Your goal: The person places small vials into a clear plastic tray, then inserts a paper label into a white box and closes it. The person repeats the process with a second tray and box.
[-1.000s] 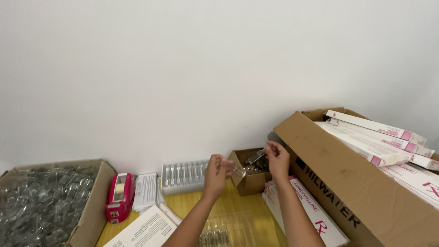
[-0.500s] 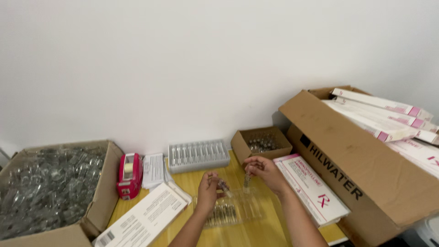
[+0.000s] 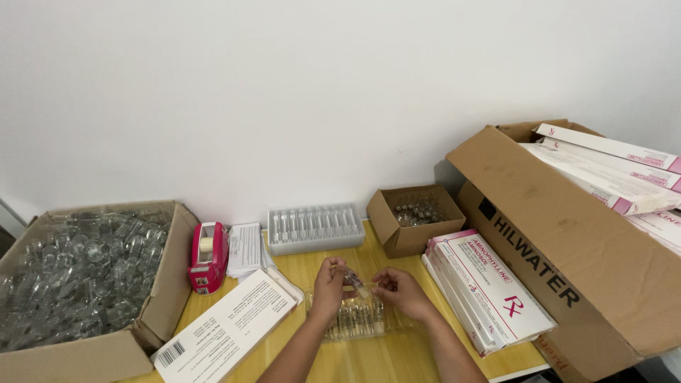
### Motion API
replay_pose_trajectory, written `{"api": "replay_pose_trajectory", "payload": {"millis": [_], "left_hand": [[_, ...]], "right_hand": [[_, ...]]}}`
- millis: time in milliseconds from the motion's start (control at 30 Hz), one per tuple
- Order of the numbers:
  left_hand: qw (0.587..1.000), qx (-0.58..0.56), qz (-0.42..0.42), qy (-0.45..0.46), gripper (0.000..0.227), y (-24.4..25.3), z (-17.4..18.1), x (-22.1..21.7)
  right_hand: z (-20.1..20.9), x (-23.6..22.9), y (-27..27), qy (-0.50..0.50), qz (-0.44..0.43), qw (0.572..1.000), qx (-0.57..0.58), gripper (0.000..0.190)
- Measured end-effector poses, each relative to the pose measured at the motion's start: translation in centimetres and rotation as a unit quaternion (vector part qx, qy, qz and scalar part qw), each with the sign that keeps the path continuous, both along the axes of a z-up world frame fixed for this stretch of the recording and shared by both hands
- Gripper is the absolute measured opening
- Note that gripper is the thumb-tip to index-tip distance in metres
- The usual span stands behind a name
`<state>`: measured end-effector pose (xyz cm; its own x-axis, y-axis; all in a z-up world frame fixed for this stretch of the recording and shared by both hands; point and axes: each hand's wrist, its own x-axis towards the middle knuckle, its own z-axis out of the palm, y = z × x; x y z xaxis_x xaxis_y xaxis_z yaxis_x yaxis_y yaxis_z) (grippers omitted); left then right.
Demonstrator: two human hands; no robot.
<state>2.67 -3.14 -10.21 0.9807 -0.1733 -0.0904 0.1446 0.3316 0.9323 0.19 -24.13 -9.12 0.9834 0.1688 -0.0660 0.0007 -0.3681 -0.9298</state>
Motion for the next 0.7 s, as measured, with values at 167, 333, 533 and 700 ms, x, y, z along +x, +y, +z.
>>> {"api": "replay_pose_trajectory", "payload": {"millis": [167, 333, 533, 700], "left_hand": [[1.0, 0.018, 0.002, -0.019, 0.02, -0.2, 0.5, -0.7], [0.998, 0.051, 0.007, -0.044, 0.019, -0.3, 1.7, -1.4], [0.995, 0.085, 0.011, -0.04, 0.021, -1.3, 3.0, -2.7], [0.953, 0.251, -0.06, -0.16, 0.03, -1.4, 3.8, -3.7]], "right_hand": [[1.4, -1.2, 1.0, -0.049, -0.024, 0.994, -0.092, 0.021], [2.9, -2.1, 1.4, -0.077, -0.089, 0.993, -0.022, 0.019], [3.4, -5.2, 2.4, -0.186, -0.058, 0.98, -0.046, 0.04], [4.1, -8.2, 3.0, -0.161, -0.2, 0.963, -0.08, 0.034]]}}
